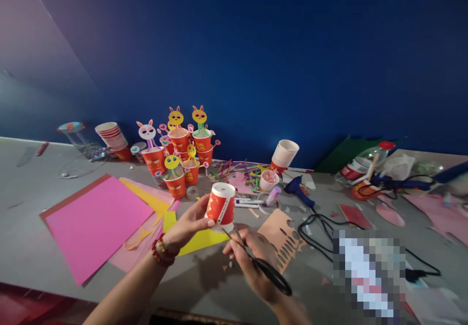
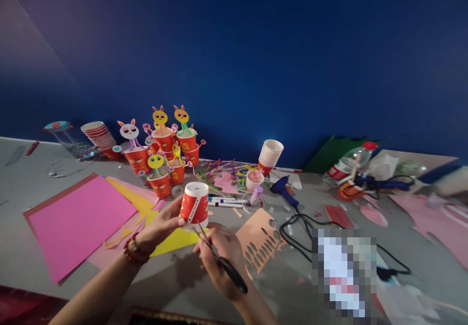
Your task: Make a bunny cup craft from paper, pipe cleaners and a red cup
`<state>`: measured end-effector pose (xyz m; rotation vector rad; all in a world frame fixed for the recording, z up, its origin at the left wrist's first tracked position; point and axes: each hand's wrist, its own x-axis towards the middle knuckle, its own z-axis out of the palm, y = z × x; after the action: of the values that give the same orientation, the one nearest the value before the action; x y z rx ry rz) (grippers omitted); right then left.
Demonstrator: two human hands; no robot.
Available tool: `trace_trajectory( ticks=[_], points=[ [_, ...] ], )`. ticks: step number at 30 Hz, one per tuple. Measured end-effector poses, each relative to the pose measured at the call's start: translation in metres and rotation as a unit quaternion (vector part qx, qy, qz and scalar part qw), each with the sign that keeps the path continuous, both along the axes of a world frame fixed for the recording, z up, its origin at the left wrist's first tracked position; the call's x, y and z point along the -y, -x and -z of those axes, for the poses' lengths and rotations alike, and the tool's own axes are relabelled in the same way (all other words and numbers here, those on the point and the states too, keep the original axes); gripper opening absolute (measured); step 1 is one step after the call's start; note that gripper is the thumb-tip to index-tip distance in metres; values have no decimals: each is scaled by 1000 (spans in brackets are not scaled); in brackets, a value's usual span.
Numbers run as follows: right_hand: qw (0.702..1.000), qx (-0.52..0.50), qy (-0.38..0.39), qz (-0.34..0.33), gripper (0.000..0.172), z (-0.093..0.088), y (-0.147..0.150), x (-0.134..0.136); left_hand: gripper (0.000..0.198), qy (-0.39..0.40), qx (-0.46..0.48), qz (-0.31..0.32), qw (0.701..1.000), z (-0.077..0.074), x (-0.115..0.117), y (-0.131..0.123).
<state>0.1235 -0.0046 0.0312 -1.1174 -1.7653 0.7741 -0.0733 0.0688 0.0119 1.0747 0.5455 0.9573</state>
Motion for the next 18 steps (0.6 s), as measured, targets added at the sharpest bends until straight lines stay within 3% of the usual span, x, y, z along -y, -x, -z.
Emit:
trace_trajectory(
  ticks=[4,9,12,15,18],
  points=[
    [994,-69,90,1,26,0,1,3,63,-22,-31,-19,999,8,3,5],
    [956,-210,204,5,29,9,9,4,63,-102,-79,-115,985,30,9,11],
    [929,-288,235,12,29,13,15,3,47,-119,-110,-173,971,39,12,13],
    [906,-336,256,14,30,14,19,2,44,-121,-121,-217,961,44,16,11],
    [922,-308,232,39,31,13,18,2,45,-120,-131,-267,947,45,21,8]
  ],
)
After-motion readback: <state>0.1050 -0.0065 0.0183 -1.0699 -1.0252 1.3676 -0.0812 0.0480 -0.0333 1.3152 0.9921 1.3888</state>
